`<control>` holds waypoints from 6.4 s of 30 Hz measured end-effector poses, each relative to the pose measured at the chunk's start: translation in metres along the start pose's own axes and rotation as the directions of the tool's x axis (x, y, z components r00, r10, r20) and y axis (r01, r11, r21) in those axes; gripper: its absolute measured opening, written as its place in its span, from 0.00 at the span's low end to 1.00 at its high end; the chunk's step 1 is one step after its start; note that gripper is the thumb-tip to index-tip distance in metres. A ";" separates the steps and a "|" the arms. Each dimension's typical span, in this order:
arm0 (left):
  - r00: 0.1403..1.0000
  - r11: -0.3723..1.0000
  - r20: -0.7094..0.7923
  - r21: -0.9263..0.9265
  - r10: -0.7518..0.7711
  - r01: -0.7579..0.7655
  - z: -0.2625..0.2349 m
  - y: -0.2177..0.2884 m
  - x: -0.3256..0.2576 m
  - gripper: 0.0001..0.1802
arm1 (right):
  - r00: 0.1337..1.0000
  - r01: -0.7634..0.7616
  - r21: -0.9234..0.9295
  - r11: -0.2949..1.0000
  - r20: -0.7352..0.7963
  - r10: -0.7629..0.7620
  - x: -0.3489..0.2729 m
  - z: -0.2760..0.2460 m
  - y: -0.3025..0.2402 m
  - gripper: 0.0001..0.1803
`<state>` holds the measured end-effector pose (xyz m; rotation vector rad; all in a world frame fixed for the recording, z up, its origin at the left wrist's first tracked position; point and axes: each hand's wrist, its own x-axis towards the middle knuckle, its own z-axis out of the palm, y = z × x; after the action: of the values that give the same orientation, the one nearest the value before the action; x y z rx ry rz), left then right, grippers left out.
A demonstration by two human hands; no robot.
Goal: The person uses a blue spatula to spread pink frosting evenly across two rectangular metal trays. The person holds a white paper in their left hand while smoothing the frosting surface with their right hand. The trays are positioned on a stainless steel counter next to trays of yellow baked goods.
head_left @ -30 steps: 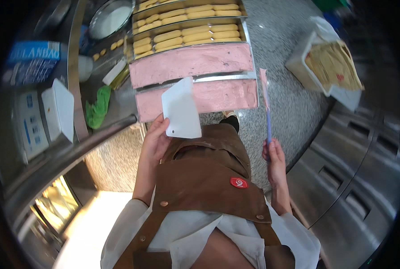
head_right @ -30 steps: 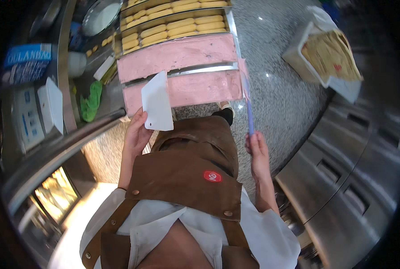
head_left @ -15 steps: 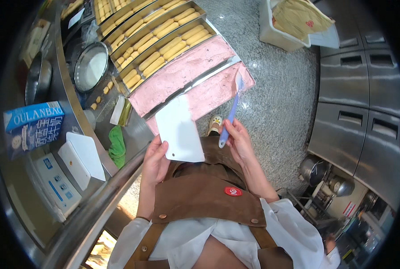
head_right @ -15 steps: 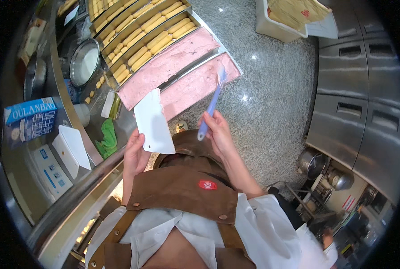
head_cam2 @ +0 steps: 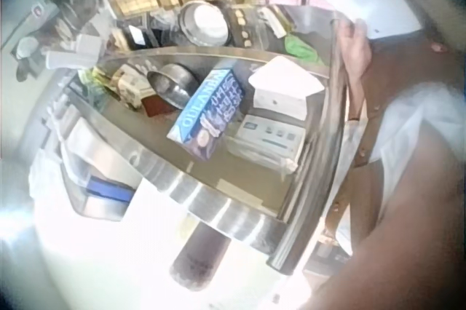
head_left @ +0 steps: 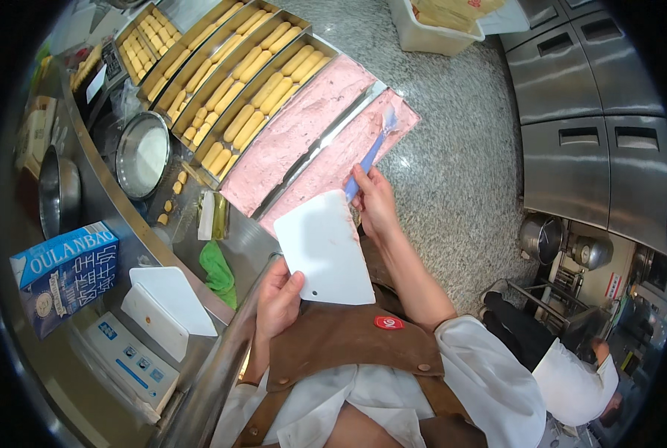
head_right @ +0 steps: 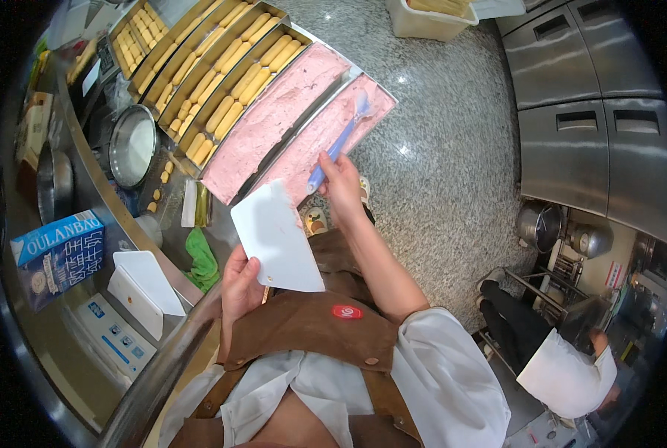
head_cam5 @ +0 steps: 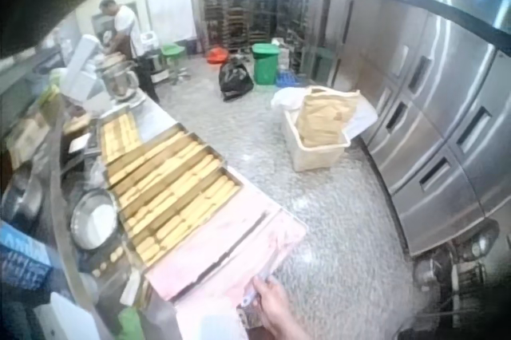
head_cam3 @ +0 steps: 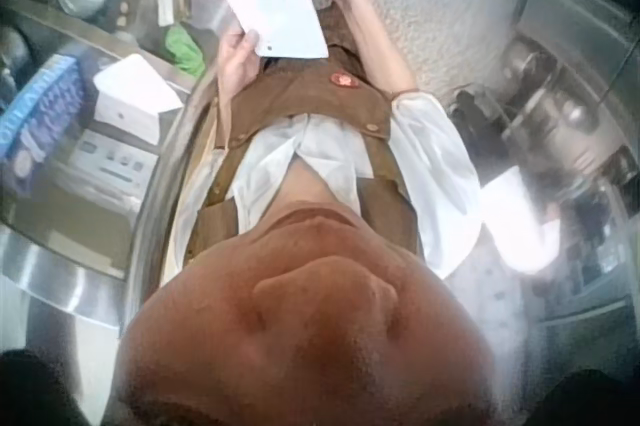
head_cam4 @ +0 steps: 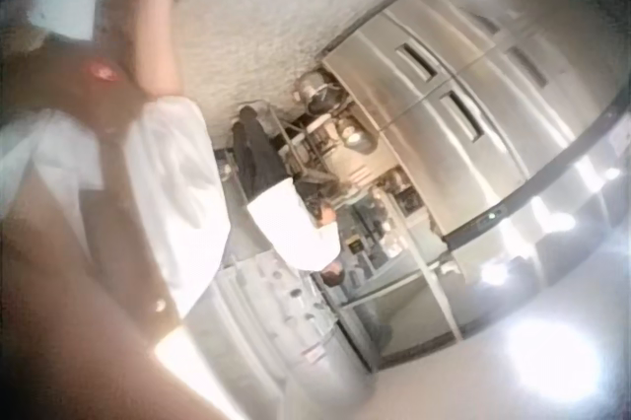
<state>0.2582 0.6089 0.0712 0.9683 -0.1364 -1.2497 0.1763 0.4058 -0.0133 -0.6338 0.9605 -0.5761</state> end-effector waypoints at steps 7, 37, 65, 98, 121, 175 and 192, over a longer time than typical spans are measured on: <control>0.995 0.999 0.095 0.023 -0.038 0.036 -0.004 0.003 -0.005 0.20 | 1.000 0.017 -0.010 1.000 -0.009 -0.017 0.015 0.011 0.010 0.09; 0.983 0.987 0.106 0.087 -0.148 0.139 -0.001 0.009 -0.010 0.25 | 0.976 -0.160 0.110 0.981 0.164 0.141 0.003 0.031 0.065 0.11; 0.960 0.969 0.167 0.144 -0.225 0.202 -0.012 -0.001 -0.031 0.23 | 0.868 0.188 -0.287 0.939 0.497 -0.022 -0.113 0.007 0.078 0.20; 0.955 0.968 0.201 0.175 -0.216 0.182 -0.011 -0.016 -0.038 0.23 | 0.995 0.014 -0.142 0.990 0.100 0.000 0.002 -0.034 0.012 0.08; 0.967 0.980 0.172 0.102 -0.185 0.170 -0.017 -0.012 -0.042 0.22 | 0.999 0.024 -0.039 0.999 0.044 -0.022 0.011 -0.008 0.045 0.12; 0.935 0.933 0.265 0.330 -0.235 0.141 0.006 -0.019 -0.038 0.22 | 0.932 -0.265 -0.111 0.958 0.223 0.284 -0.099 -0.083 0.054 0.08; 0.929 0.935 0.298 0.337 -0.218 0.111 0.004 -0.019 -0.044 0.22 | 0.890 -0.374 -0.152 0.915 0.218 0.400 -0.115 -0.087 0.069 0.08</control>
<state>0.2260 0.6439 0.0783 1.0506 -0.5431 -1.5767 0.0596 0.5126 -0.0357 -0.5709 0.8561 -0.0856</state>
